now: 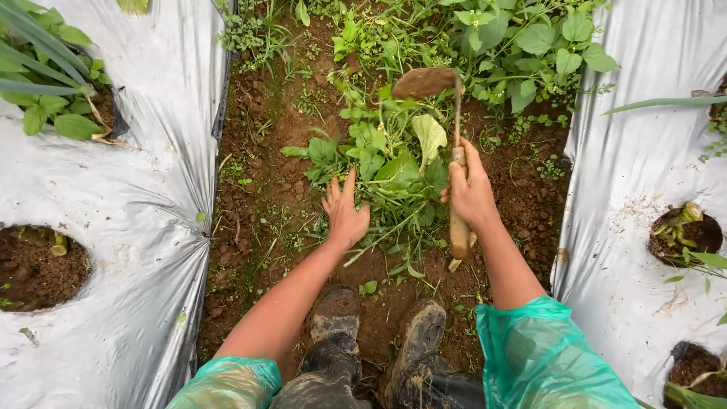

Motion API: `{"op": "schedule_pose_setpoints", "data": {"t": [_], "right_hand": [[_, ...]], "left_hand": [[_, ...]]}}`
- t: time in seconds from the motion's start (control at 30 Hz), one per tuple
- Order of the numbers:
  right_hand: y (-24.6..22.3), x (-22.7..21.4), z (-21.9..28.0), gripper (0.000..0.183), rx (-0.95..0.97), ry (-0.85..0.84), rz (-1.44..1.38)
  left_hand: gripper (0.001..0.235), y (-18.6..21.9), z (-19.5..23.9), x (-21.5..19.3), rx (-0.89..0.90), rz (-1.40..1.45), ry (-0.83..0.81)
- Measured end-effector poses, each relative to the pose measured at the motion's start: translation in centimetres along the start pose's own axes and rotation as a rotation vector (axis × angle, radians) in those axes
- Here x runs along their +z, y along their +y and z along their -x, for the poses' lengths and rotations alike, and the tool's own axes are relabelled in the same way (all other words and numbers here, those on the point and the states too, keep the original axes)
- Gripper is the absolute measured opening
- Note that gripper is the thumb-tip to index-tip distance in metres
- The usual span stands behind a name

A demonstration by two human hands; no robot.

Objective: The person is weeding plants by hand and using a small hand hoe in an agricultural field.

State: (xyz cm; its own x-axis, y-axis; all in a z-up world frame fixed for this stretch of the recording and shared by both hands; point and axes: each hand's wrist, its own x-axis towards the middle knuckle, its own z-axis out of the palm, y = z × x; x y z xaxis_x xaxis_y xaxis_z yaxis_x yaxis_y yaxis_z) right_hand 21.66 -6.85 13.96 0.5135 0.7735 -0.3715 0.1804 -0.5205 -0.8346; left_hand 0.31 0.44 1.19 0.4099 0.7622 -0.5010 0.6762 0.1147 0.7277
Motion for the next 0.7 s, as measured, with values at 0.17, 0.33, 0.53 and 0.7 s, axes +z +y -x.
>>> {"op": "schedule_pose_setpoints", "data": {"t": [0.17, 0.33, 0.53, 0.7], "right_hand": [[3.4, 3.0, 3.2, 0.051, 0.203, 0.043, 0.021], [3.7, 6.6, 10.1, 0.057, 0.382, -0.008, 0.022], [3.8, 5.3, 9.9, 0.055, 0.308, 0.003, 0.028], [3.4, 5.3, 9.1, 0.058, 0.336, 0.084, -0.03]], "left_hand": [[0.071, 0.2, 0.5, 0.5, 0.059, 0.134, 0.049], [0.093, 2.8, 1.3, 0.9, 0.039, 0.171, 0.092], [0.113, 3.2, 1.0, 1.6, -0.015, -0.072, 0.042], [0.122, 5.9, 2.2, 0.7, -0.221, -0.077, -0.037]]}}
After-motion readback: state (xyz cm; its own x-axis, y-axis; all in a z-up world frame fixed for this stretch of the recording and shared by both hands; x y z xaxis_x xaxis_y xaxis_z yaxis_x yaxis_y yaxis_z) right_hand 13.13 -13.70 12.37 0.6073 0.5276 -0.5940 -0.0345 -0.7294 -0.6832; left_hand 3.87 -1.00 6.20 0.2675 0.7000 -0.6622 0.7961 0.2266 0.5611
